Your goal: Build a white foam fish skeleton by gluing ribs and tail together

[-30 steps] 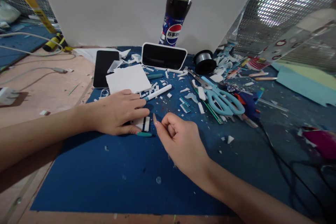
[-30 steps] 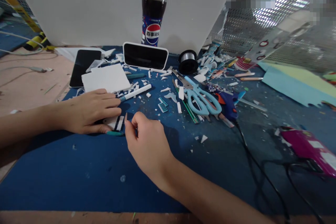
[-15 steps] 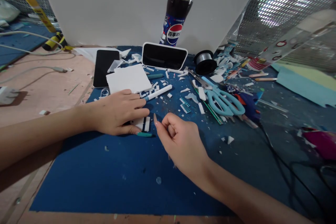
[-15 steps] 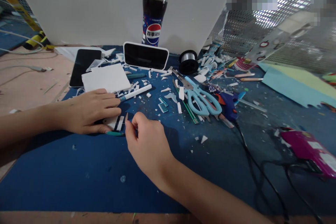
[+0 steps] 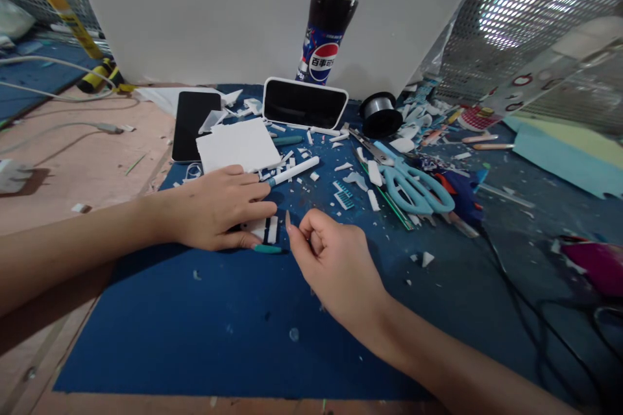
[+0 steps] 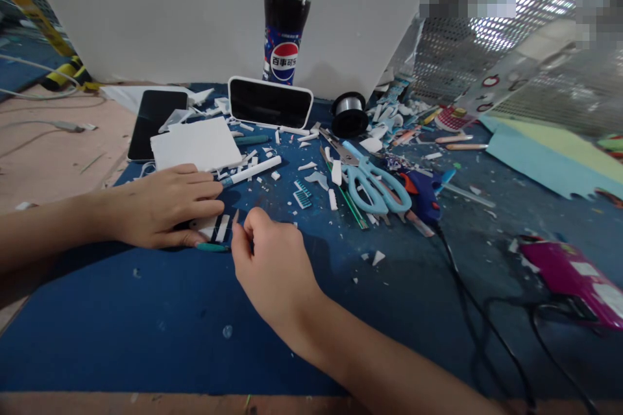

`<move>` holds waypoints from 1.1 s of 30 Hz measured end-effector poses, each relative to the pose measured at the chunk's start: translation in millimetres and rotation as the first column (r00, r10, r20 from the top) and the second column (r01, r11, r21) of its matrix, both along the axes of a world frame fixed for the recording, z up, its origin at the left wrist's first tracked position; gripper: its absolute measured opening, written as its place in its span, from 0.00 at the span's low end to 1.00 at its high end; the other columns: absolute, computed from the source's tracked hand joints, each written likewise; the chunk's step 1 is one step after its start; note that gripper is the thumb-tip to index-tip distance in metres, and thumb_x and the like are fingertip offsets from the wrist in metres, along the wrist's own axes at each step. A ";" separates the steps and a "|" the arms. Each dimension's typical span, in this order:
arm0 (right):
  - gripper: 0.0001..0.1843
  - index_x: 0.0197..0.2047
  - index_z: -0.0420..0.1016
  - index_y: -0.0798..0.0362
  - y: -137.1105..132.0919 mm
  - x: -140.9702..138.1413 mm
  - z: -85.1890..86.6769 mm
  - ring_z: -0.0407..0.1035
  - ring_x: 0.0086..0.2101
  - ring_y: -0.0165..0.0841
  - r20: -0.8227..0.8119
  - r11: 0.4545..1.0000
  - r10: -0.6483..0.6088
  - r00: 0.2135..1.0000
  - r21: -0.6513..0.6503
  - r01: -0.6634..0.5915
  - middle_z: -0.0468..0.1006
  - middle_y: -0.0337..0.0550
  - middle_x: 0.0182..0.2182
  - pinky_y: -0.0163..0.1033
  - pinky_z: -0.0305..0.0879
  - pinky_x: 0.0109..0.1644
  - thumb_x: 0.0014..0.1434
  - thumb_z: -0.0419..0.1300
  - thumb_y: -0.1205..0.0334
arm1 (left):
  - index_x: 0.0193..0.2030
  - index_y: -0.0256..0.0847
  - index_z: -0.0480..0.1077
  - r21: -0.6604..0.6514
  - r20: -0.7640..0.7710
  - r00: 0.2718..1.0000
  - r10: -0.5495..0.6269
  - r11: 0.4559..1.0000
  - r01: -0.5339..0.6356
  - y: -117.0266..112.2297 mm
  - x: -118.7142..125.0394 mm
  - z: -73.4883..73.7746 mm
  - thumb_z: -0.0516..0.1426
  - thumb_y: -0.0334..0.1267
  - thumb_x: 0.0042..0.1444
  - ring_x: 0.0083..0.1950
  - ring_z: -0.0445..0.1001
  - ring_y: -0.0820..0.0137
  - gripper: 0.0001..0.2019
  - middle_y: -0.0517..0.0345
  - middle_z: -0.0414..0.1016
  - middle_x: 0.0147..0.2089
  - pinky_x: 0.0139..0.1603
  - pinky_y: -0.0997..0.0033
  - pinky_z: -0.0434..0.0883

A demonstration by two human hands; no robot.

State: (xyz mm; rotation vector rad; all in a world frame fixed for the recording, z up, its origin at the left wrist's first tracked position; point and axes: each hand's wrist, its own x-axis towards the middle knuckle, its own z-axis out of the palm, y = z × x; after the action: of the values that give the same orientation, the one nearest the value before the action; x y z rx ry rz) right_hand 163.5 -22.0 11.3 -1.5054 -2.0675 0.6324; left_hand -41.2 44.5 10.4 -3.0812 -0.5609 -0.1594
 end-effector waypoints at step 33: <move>0.12 0.24 0.59 0.53 3.0 -8.7 3.4 0.46 0.16 0.23 0.340 1.000 -0.003 0.940 -0.019 0.010 0.51 0.30 0.15 0.33 0.38 0.21 0.59 0.51 0.66 | 0.35 0.41 0.61 0.003 0.010 1.000 -0.001 1.000 0.001 0.1 -1.3 -0.1 0.45 0.54 0.63 0.35 0.64 0.63 0.18 0.53 0.66 0.35 0.37 0.63 0.56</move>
State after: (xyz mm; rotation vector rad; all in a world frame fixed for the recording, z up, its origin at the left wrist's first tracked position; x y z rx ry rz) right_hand 154.8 -19.0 14.7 -1.7327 -2.3129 0.4119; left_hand -42.5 44.6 10.3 -3.0794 -0.5585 -0.1752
